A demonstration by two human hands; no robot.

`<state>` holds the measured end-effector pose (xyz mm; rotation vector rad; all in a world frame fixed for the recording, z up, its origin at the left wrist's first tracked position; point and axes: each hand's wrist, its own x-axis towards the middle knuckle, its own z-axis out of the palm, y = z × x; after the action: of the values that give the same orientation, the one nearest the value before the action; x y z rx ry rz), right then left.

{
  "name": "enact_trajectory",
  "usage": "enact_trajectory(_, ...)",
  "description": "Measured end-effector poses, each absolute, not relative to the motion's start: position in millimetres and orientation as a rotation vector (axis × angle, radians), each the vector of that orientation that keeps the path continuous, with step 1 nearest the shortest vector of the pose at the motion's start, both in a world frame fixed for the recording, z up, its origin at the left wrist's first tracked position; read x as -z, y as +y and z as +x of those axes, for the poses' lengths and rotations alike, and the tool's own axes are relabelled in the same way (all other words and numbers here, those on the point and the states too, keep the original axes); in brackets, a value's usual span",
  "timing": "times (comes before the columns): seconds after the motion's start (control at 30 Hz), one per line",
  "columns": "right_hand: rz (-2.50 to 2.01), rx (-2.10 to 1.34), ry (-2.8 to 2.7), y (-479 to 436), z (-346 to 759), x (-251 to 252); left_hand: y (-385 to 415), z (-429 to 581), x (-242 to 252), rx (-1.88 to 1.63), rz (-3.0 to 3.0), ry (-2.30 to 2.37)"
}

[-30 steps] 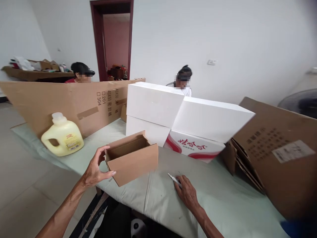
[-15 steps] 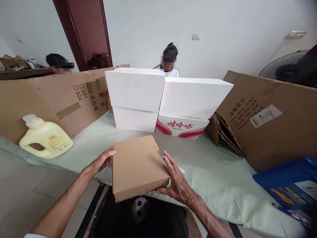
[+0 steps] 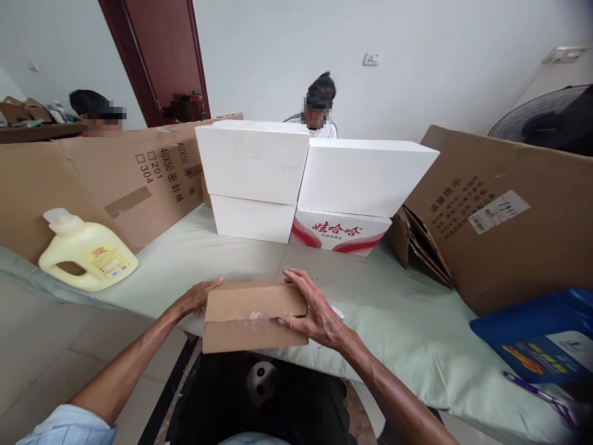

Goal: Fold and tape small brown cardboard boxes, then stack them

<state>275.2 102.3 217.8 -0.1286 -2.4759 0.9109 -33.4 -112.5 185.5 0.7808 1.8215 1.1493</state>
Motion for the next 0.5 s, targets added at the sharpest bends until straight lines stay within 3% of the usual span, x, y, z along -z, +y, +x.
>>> enact_trajectory(0.2, -0.265, -1.130, -2.389, 123, 249, -231, -143, -28, -211, -1.327, 1.219, 1.651)
enact_trajectory(0.33, -0.237, -1.147, -2.363, 130, 251, -232, -149, -7, -219, -1.276, 1.431, 1.797)
enact_trajectory(0.5, -0.438, -0.806, -2.383, 161, 277, -189, -143, 4, -212, -1.370, 1.412, 1.864)
